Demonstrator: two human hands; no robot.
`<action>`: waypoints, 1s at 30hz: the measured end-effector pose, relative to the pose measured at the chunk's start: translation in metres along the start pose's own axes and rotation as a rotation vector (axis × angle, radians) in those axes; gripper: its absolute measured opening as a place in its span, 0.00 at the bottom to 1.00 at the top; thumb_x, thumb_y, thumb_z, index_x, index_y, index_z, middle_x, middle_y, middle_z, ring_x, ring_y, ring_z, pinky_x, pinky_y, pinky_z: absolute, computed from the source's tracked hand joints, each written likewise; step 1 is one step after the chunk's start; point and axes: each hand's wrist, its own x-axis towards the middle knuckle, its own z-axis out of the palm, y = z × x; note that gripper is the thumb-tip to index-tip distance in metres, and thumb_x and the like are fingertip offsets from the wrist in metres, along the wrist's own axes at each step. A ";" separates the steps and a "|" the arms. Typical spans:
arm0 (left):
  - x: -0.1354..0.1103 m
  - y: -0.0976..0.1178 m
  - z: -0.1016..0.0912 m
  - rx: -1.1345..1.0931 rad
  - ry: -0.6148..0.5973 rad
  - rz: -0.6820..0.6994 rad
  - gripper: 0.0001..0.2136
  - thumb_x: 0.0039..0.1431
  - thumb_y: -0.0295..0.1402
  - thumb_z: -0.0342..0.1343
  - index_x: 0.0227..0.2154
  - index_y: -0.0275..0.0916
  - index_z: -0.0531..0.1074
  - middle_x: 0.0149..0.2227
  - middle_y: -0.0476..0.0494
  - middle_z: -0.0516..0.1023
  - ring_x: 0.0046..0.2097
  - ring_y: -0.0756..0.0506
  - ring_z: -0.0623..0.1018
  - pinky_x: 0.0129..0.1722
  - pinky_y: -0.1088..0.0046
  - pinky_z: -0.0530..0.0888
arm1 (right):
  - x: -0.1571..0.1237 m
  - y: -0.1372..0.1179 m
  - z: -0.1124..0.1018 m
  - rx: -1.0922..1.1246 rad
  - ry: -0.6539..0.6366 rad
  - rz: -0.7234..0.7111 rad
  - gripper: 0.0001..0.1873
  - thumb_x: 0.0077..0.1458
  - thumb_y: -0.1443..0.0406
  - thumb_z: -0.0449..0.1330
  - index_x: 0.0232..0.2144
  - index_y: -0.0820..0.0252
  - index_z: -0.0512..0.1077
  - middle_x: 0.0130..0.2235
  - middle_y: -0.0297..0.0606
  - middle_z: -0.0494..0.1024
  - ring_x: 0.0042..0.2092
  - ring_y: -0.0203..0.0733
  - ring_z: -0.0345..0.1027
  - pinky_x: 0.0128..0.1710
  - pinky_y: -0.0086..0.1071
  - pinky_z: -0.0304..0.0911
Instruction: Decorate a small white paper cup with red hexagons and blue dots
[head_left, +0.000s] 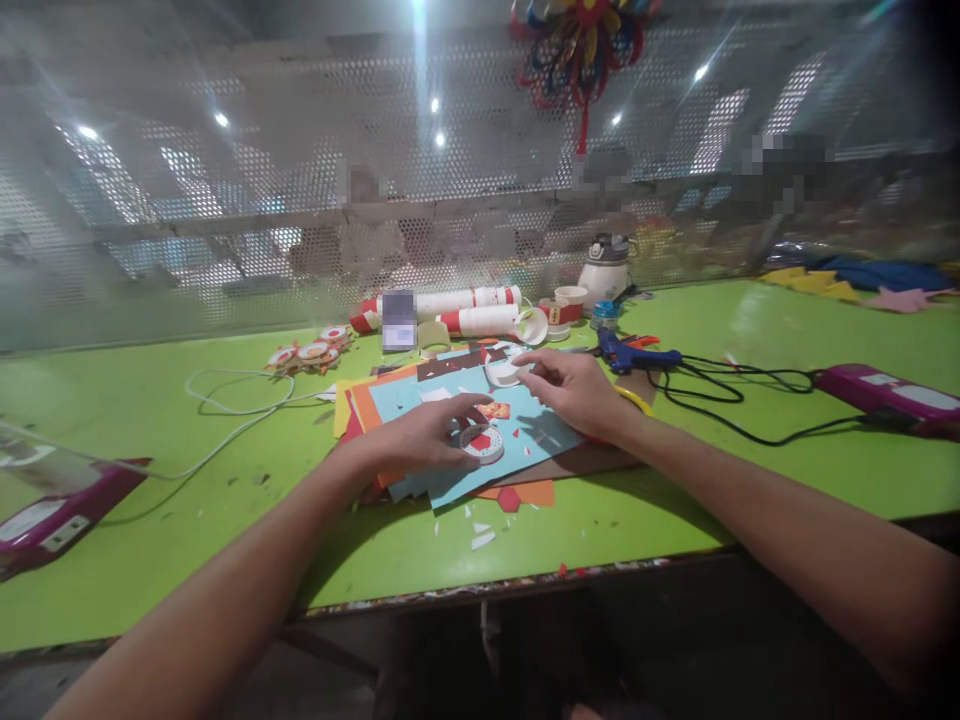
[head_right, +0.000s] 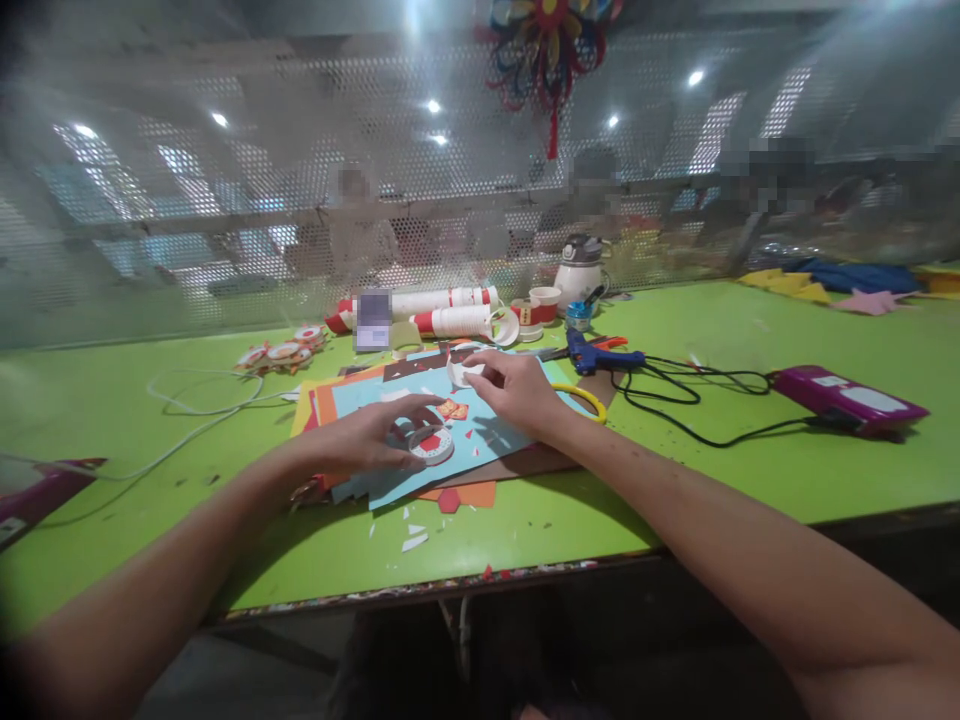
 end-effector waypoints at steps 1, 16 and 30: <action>0.000 0.000 0.001 -0.006 0.015 0.006 0.34 0.52 0.37 0.62 0.62 0.43 0.59 0.52 0.39 0.76 0.49 0.40 0.76 0.48 0.61 0.74 | 0.000 0.000 0.000 -0.002 -0.001 0.002 0.17 0.58 0.61 0.57 0.41 0.68 0.78 0.21 0.32 0.70 0.23 0.33 0.60 0.26 0.30 0.56; 0.002 0.010 0.011 0.043 0.182 0.051 0.35 0.50 0.35 0.63 0.62 0.42 0.59 0.51 0.39 0.74 0.49 0.39 0.75 0.50 0.58 0.72 | -0.002 -0.005 0.000 -0.009 0.002 -0.008 0.17 0.58 0.60 0.57 0.42 0.68 0.77 0.20 0.31 0.70 0.22 0.34 0.61 0.26 0.31 0.57; 0.007 0.002 0.015 0.009 0.225 0.059 0.37 0.47 0.38 0.67 0.61 0.44 0.60 0.46 0.43 0.74 0.42 0.43 0.74 0.43 0.63 0.74 | 0.000 -0.008 -0.004 -0.030 -0.002 -0.030 0.19 0.58 0.60 0.57 0.17 0.61 0.68 0.19 0.32 0.69 0.23 0.33 0.58 0.26 0.31 0.53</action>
